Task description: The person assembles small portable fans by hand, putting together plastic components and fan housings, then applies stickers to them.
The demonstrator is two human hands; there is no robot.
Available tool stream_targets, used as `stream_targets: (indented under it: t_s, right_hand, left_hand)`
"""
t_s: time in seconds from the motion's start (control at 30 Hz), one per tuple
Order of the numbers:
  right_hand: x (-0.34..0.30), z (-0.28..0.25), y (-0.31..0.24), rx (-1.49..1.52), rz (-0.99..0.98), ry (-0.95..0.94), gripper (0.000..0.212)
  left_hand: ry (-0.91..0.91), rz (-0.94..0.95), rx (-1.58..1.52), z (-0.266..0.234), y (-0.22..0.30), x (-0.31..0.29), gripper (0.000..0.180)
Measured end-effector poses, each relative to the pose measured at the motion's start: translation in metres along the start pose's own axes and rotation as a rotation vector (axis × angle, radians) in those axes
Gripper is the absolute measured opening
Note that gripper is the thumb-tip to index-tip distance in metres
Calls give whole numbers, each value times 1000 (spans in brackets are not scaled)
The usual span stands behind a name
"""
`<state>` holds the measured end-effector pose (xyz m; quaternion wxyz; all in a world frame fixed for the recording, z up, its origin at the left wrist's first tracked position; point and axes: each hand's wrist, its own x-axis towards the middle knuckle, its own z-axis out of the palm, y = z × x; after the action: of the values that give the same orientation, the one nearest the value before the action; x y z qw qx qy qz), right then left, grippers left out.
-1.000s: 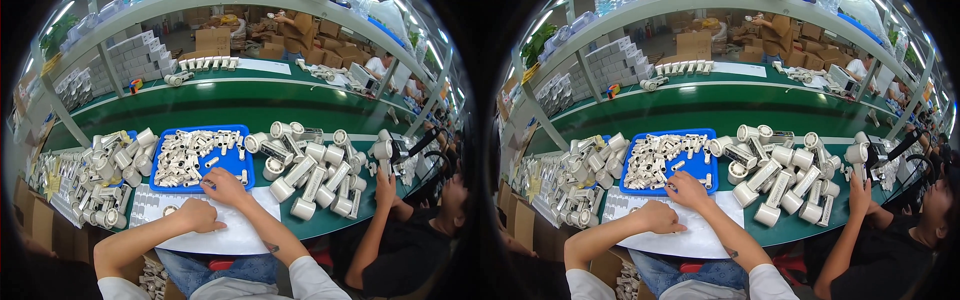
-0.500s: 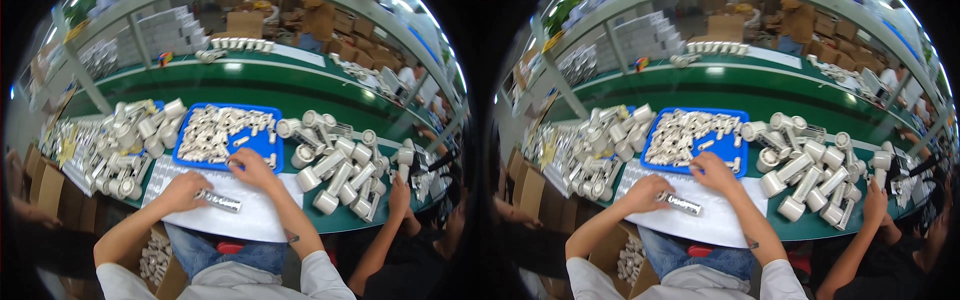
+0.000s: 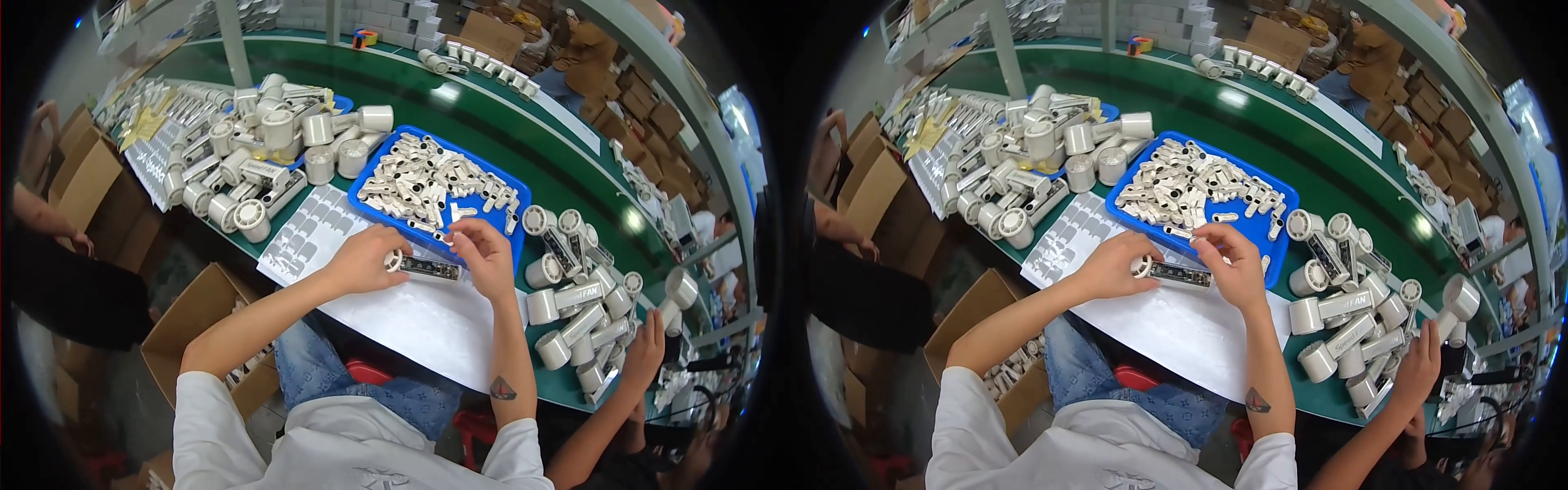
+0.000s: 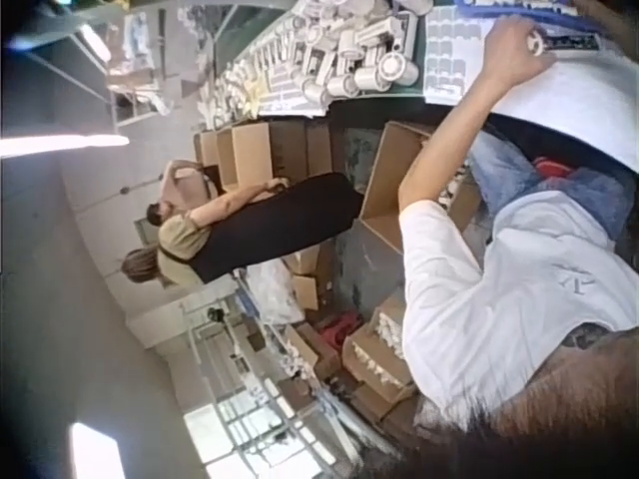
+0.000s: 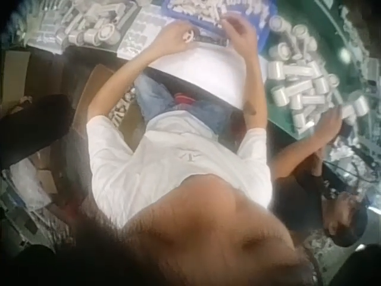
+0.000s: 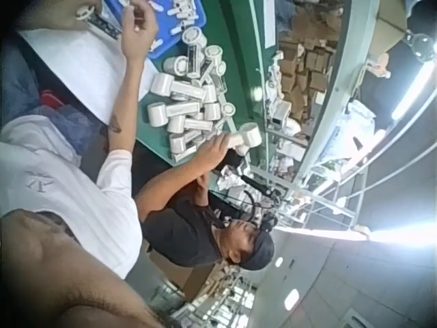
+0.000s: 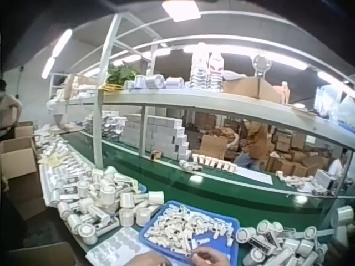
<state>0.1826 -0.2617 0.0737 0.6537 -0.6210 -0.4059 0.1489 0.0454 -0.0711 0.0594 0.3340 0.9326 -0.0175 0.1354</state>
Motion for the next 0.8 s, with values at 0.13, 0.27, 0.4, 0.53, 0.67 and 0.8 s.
stream_targets:
  t_s: [0.13, 0.27, 0.4, 0.53, 0.67, 0.8]
  right_hand:
    - [-2, 2, -3, -263, -18, -52, 14]
    - [-9, 2, -16, -406, -27, -110, 16]
    - [-16, 0, -16, -607, -62, -100, 24]
    - [-18, 2, -14, -655, -57, -82, 32]
    - [-20, 0, -6, -719, -183, -110, 38]
    - [-25, 4, 0, -618, -137, -6, 25]
  left_hand:
    - [4, -13, 22, 4, 1, -2, 32]
    - [14, 4, -16, 7, 1, -2, 32]
    - [11, 13, -9, 8, 3, -1, 31]
    - [-1, 23, -1, 12, 3, 3, 33]
    - [17, 40, -41, 14, 5, 6, 37]
    - [21, 7, -60, 14, 8, 7, 42]
